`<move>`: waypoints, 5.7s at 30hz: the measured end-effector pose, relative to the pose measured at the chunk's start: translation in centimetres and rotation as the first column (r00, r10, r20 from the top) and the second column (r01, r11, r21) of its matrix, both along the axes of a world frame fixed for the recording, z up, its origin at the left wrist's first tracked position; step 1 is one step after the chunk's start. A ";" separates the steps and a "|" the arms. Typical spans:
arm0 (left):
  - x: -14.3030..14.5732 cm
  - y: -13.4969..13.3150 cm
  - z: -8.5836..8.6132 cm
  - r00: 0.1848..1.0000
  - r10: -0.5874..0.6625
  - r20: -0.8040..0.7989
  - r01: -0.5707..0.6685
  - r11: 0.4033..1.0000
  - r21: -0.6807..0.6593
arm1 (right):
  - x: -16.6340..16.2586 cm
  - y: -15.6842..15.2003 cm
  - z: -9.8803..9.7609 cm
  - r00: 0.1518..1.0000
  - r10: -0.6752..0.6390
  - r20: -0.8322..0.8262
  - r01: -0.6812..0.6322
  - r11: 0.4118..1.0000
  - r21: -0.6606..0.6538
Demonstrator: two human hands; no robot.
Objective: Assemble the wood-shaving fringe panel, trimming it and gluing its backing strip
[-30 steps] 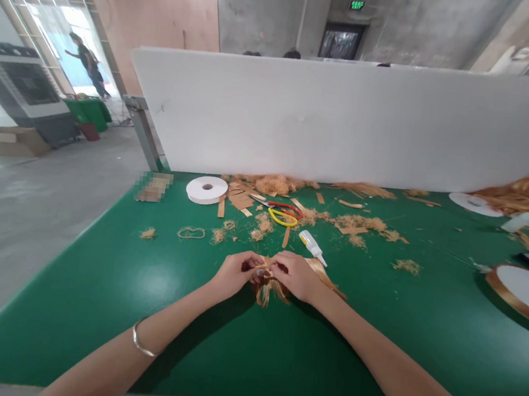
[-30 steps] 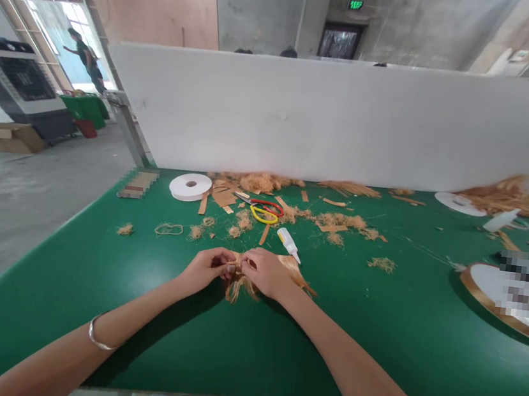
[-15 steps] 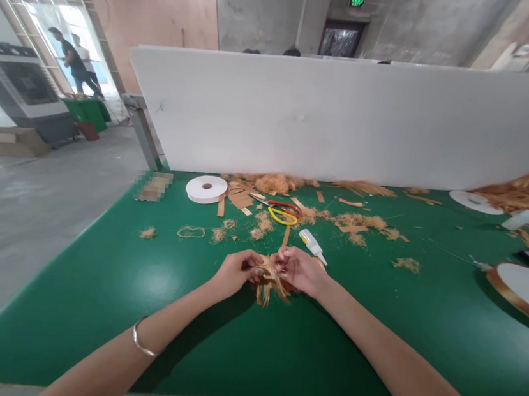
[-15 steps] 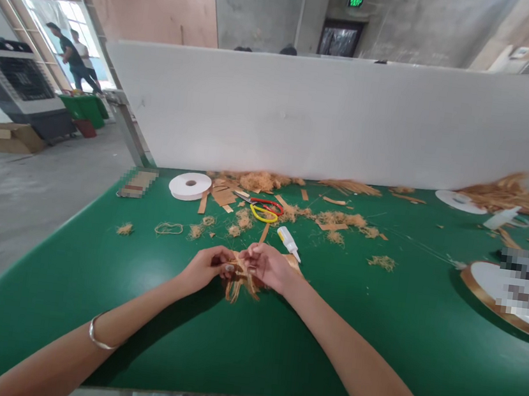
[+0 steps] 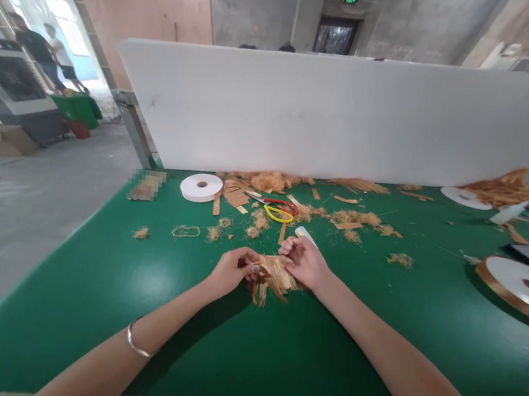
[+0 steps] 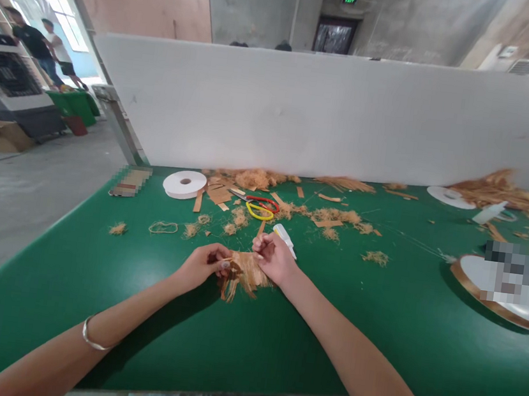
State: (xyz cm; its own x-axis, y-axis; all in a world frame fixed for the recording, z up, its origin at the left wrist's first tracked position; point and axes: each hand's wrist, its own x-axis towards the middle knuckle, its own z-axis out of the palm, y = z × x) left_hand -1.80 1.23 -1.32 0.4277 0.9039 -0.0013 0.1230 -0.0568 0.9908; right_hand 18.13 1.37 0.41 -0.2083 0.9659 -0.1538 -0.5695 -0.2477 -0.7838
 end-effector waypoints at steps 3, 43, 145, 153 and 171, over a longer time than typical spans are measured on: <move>-0.1 0.0 -0.1 1.000 0.007 -0.002 -0.007 1.000 0.002 | 0.6 0.2 0.6 0.995 -0.043 0.095 0.037 0.997 0.061; -1.2 0.8 1.1 0.961 0.199 0.193 -0.154 0.962 -0.226 | 4.9 7.2 1.5 -0.196 -0.441 0.876 -0.327 0.871 0.366; -0.7 0.1 0.6 0.994 0.043 0.103 -0.030 0.992 -0.125 | -1.3 -0.2 0.6 0.322 -0.267 0.908 -0.494 0.771 0.402; -0.5 0.0 0.6 0.995 0.058 0.086 -0.049 0.993 -0.108 | -0.9 -0.2 0.5 0.291 -0.261 0.920 -0.517 0.767 0.381; -0.7 -0.1 0.4 0.998 -0.007 -0.060 0.005 1.000 -0.023 | -1.2 -0.1 0.1 0.253 -0.299 0.920 -0.613 0.686 0.391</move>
